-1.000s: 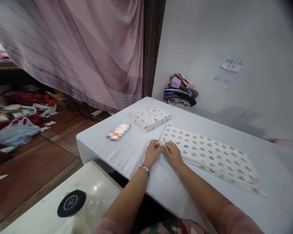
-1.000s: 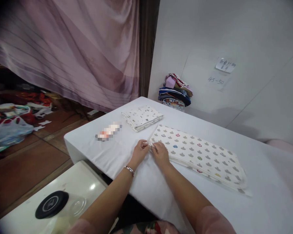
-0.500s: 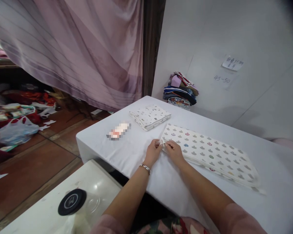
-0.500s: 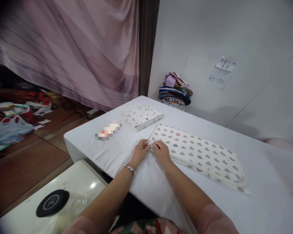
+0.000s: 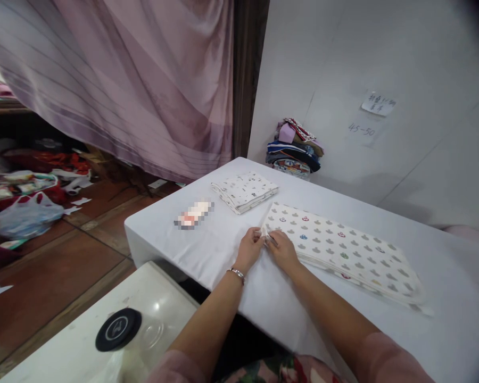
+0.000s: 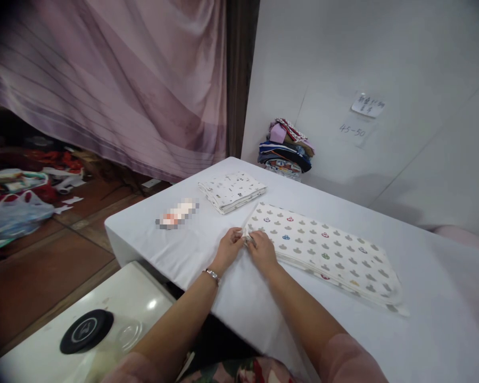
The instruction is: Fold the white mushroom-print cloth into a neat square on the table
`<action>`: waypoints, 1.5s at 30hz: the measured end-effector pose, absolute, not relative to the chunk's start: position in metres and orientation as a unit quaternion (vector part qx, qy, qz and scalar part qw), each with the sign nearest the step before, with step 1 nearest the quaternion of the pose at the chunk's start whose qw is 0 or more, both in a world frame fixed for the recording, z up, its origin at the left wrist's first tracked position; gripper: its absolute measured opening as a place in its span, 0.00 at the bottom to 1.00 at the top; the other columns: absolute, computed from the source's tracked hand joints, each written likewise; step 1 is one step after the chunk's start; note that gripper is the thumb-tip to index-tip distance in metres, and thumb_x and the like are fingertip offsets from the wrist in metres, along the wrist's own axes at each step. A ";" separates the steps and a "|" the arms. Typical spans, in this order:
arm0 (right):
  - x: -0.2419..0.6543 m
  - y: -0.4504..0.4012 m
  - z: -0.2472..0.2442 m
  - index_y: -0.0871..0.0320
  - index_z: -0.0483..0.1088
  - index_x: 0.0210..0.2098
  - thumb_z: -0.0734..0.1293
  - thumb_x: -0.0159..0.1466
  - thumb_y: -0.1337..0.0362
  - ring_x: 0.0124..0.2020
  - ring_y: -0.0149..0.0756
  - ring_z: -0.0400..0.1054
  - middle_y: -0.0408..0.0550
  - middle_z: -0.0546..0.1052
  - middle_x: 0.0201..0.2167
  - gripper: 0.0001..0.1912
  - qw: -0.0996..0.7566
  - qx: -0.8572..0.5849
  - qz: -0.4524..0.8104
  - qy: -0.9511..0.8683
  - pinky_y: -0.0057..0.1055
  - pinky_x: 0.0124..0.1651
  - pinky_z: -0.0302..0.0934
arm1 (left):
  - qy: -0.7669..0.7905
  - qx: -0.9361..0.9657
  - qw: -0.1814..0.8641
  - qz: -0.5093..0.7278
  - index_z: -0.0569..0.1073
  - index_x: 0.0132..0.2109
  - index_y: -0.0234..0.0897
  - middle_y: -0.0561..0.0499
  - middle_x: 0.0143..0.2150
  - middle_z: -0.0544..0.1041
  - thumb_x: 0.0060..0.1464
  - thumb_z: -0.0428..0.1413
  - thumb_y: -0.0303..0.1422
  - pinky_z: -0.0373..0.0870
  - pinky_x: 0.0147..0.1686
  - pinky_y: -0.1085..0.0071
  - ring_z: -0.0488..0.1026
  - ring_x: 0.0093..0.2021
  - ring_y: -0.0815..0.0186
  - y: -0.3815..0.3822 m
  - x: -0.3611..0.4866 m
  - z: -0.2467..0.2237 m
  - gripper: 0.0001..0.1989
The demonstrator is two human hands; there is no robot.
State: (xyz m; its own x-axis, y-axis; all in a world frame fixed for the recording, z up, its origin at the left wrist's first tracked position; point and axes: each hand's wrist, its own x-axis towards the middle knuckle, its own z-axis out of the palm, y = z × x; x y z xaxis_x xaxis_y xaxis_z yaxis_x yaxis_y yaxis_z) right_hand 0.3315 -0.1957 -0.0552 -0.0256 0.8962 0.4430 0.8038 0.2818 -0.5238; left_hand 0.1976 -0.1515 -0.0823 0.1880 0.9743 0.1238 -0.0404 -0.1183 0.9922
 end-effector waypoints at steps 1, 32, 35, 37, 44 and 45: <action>0.332 -0.195 -0.056 0.55 0.68 0.36 0.59 0.63 0.63 0.39 0.38 0.64 0.48 0.72 0.36 0.07 0.364 -0.597 0.067 -0.712 0.34 0.43 0.59 | 0.410 0.571 0.521 0.485 0.69 0.45 0.38 0.50 0.35 0.76 0.47 0.59 0.30 0.69 0.38 0.70 0.73 0.33 0.68 -0.152 0.197 -0.081 0.16; 0.333 -0.215 -0.058 0.58 0.65 0.51 0.59 0.60 0.70 0.49 0.44 0.62 0.54 0.71 0.48 0.19 0.275 -0.585 0.008 -0.763 0.42 0.51 0.57 | 0.526 0.621 0.416 0.404 0.67 0.46 0.36 0.51 0.33 0.75 0.48 0.53 0.28 0.65 0.36 0.70 0.72 0.33 0.67 -0.163 0.197 -0.050 0.15; 0.349 -0.232 -0.059 0.57 0.62 0.56 0.58 0.62 0.68 0.55 0.45 0.59 0.54 0.68 0.54 0.22 0.233 -0.596 -0.017 -0.769 0.46 0.56 0.52 | 0.537 0.620 0.410 0.399 0.67 0.46 0.37 0.50 0.33 0.75 0.48 0.53 0.29 0.65 0.36 0.70 0.72 0.33 0.66 -0.163 0.196 -0.050 0.15; 0.365 -0.247 -0.062 0.58 0.60 0.58 0.57 0.63 0.66 0.59 0.45 0.56 0.54 0.65 0.58 0.23 0.203 -0.610 -0.028 -0.766 0.47 0.60 0.48 | 0.536 0.621 0.410 0.399 0.67 0.46 0.37 0.50 0.33 0.75 0.48 0.54 0.29 0.65 0.35 0.70 0.72 0.33 0.65 -0.162 0.196 -0.050 0.15; 0.450 -0.308 -0.068 0.56 0.59 0.60 0.54 0.67 0.56 0.63 0.43 0.52 0.51 0.62 0.61 0.24 0.138 -0.707 -0.051 -0.691 0.48 0.62 0.47 | 0.533 0.626 0.405 0.400 0.67 0.47 0.37 0.50 0.35 0.76 0.48 0.54 0.32 0.66 0.36 0.69 0.73 0.35 0.64 -0.153 0.194 -0.059 0.17; 0.464 -0.319 -0.069 0.56 0.59 0.60 0.54 0.67 0.56 0.63 0.42 0.52 0.51 0.62 0.60 0.24 0.132 -0.723 -0.058 -0.676 0.48 0.62 0.47 | 0.534 0.627 0.404 0.399 0.67 0.47 0.37 0.49 0.35 0.76 0.47 0.54 0.33 0.67 0.37 0.69 0.73 0.35 0.64 -0.151 0.194 -0.060 0.17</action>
